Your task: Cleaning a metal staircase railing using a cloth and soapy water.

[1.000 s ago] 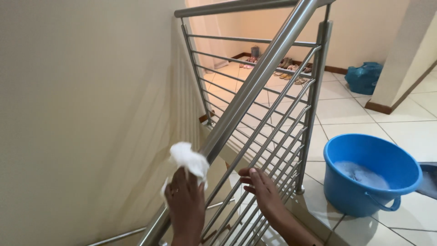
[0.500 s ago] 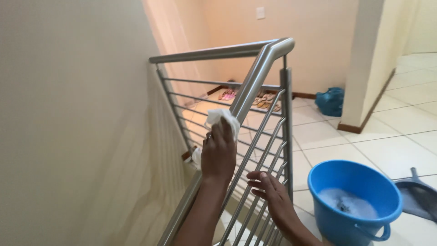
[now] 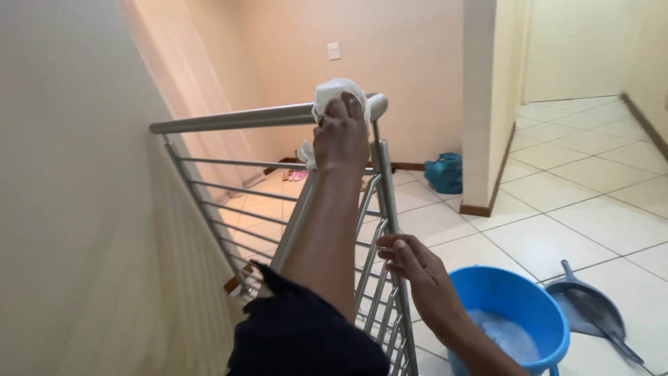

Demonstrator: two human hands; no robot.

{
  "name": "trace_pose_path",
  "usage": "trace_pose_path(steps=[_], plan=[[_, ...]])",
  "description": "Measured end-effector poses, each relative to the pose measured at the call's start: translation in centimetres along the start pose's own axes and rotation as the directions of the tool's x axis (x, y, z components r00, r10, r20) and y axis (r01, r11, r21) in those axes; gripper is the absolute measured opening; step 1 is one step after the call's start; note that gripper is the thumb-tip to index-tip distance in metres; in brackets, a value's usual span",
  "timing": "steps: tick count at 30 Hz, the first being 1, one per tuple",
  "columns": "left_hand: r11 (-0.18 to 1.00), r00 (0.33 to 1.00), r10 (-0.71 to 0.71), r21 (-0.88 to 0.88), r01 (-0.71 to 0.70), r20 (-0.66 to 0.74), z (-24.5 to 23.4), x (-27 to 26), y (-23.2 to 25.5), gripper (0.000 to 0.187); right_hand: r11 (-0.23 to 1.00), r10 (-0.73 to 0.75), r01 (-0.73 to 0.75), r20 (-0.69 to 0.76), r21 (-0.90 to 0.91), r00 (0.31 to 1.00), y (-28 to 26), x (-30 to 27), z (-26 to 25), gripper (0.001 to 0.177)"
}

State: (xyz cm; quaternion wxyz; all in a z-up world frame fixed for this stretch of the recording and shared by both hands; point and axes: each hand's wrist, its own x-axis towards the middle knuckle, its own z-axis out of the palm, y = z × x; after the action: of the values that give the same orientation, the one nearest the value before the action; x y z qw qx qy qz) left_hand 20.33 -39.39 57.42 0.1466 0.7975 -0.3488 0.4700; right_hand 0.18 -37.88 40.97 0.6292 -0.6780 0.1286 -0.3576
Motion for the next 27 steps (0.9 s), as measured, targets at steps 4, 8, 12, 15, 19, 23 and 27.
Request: trace_pose_path(steps=[4,8,12,15,19,23,27], plan=[[1.0,1.0,0.006,0.004,-0.006,0.014,1.7,1.3,0.7,0.064,0.996,-0.067,0.066,-0.019,-0.064,0.998,-2.4,1.2,-1.0,0.046],[1.0,0.999,0.02,0.02,-0.021,0.037,2.3,2.5,1.9,0.064,0.993,-0.046,0.039,-0.062,-0.111,0.997,-3.8,1.5,-1.6,0.046],[0.999,0.998,0.023,0.03,-0.025,0.064,2.8,2.3,3.6,0.064,0.99,0.018,-0.029,-0.085,-0.135,0.996,-3.2,1.0,-2.7,0.045],[0.998,0.994,0.03,0.06,-0.036,0.101,2.6,1.2,3.6,0.064,0.995,-0.006,-0.003,-0.089,-0.1,0.996,-1.4,0.8,-2.8,0.046],[0.993,0.99,0.02,0.109,-0.036,0.139,1.1,0.2,2.7,0.064,0.997,-0.005,0.0,-0.07,-0.083,0.998,0.7,-0.3,-2.7,0.043],[0.984,0.988,-0.024,0.178,-0.004,0.153,-1.3,-0.3,0.7,0.065,0.986,0.078,-0.086,-0.058,-0.142,0.995,0.7,-1.3,-3.0,0.036],[0.973,0.982,-0.061,0.23,0.019,0.179,-2.3,-0.2,0.7,0.065,0.967,0.176,-0.188,-0.081,-0.172,0.981,-0.2,-1.8,-3.4,0.034]])
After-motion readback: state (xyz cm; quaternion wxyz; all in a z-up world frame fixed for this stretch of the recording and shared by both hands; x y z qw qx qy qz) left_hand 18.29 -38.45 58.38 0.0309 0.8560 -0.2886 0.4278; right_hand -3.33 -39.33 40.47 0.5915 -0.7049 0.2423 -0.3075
